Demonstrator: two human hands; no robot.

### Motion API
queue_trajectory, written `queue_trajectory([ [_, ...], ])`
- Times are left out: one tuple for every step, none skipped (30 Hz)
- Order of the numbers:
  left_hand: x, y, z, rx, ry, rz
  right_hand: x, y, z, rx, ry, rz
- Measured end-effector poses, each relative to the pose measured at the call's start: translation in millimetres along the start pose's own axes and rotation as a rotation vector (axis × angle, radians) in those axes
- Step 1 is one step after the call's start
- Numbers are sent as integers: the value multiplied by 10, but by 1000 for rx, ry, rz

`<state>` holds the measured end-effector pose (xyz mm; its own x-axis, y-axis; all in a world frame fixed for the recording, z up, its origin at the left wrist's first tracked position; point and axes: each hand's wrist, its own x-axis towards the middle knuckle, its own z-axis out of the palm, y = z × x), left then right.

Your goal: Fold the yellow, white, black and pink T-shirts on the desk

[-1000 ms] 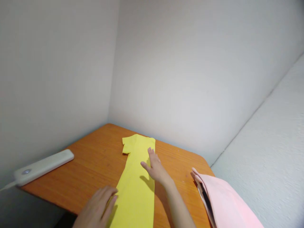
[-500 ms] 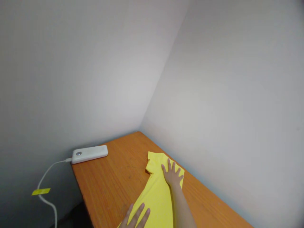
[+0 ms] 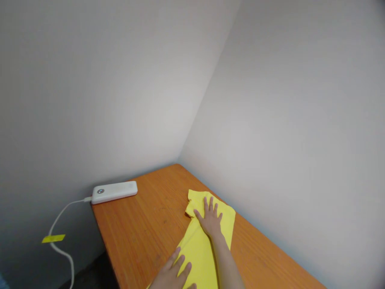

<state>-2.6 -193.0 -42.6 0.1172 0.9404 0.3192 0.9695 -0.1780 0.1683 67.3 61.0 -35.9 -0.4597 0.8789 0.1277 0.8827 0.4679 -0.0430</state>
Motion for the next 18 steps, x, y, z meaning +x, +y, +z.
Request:
queue_trajectory([
  [114, -36, -152, -58, -70, 37, -15, -29, -26, -9, -10, 6],
  [248, -85, -312, -122, -136, 44, -28, -49, -55, -13, -15, 9],
  [401, -152, -465, -177, -133, -38, -37, -61, -84, -9, -18, 10],
  [570, -237, -598, -217, -115, -134, -42, -66, -110, 0, -22, 9],
  [753, -341, -698, -242, -81, -217, -45, -66, -131, 12, -28, 7],
  [945, -462, -757, -243, -46, -259, -44, -62, -146, 27, -33, 7],
  [1141, -596, -774, -234, -22, -285, -41, -57, -154, 42, -37, 8],
  [1337, -737, -749, -218, -5, -309, -35, -51, -157, 57, -38, 8],
  [1527, -880, -691, -202, -1, -326, -28, -45, -154, 72, -37, 6],
  [1708, -1018, -607, -187, -8, -347, -20, -39, -149, 83, -35, 3],
  [1874, -1146, -508, -174, -21, -366, -12, -34, -142, 93, -31, 2],
  [2025, -1260, -403, -164, -38, -383, -5, -28, -137, 102, -29, 1],
  [2158, -1359, -301, -157, -55, -398, -1, -21, -133, 109, -27, 1],
  [2274, -1443, -206, -151, -72, -411, 1, -14, -131, 115, -21, -2],
  [2374, -1512, -123, -148, -89, -421, 0, -5, -131, 121, -13, -10],
  [2460, -1570, -52, -147, -106, -428, -1, 4, -131, 128, -7, -22],
  [2534, -1619, 7, -151, -126, -431, -4, 13, -130, 135, -2, -35],
  [2596, -1662, 56, -158, -152, -431, -6, 21, -128, 142, 5, -48],
])
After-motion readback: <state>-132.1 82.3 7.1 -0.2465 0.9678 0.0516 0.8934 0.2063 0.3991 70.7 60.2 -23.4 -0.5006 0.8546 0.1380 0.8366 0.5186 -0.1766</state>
